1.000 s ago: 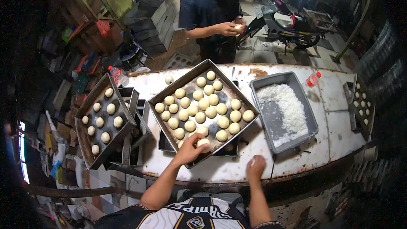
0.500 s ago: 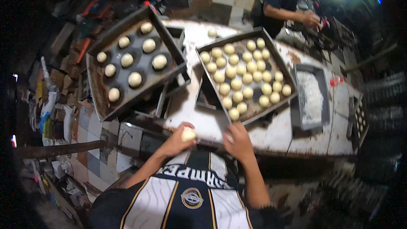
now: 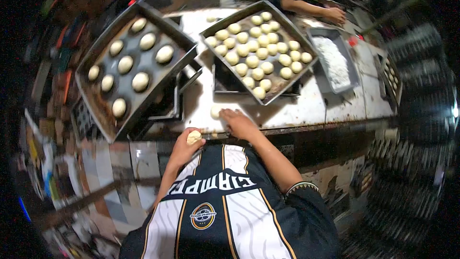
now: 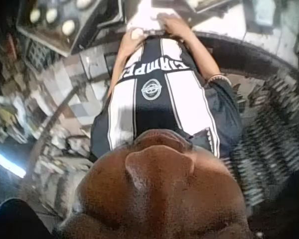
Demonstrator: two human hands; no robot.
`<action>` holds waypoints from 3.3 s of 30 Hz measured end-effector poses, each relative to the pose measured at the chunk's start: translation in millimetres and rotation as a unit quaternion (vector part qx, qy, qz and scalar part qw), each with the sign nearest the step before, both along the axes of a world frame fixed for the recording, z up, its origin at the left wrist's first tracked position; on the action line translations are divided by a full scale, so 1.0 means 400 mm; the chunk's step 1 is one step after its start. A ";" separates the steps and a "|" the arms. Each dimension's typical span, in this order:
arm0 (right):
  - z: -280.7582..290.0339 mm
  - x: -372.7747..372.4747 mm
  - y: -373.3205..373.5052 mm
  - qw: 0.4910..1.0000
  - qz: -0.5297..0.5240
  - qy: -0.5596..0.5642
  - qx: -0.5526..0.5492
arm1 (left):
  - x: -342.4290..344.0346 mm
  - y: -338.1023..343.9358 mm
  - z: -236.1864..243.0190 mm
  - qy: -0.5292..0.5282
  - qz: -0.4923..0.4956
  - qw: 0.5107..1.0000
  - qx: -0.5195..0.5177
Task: The person positions baking pans on a table, takes dough balls, and fills them with filling from a container by hand. The person then shapes the filled dough balls and arranges them into the baking pans, retrieving additional pans from a stack.
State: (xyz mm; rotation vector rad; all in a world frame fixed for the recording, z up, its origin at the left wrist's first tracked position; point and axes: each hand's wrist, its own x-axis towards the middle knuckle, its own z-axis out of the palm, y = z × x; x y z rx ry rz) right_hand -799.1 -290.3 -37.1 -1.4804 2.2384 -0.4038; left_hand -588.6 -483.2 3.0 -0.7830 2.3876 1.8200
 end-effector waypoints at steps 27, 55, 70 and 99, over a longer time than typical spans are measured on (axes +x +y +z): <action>0.106 -1.050 0.782 0.896 -0.392 -0.119 -0.173 | -0.722 0.495 0.175 0.044 -0.076 0.985 0.150; -0.293 -1.423 0.709 0.951 -0.255 0.111 -0.137 | -0.510 0.636 0.115 0.093 0.216 0.956 0.174; -0.055 -1.439 0.740 0.936 -0.228 0.255 -0.085 | -0.340 0.543 0.152 0.094 0.131 0.986 0.041; 0.235 0.943 -0.956 0.875 0.411 -0.126 -0.222 | 1.001 -0.117 -0.047 -0.011 0.613 0.790 0.017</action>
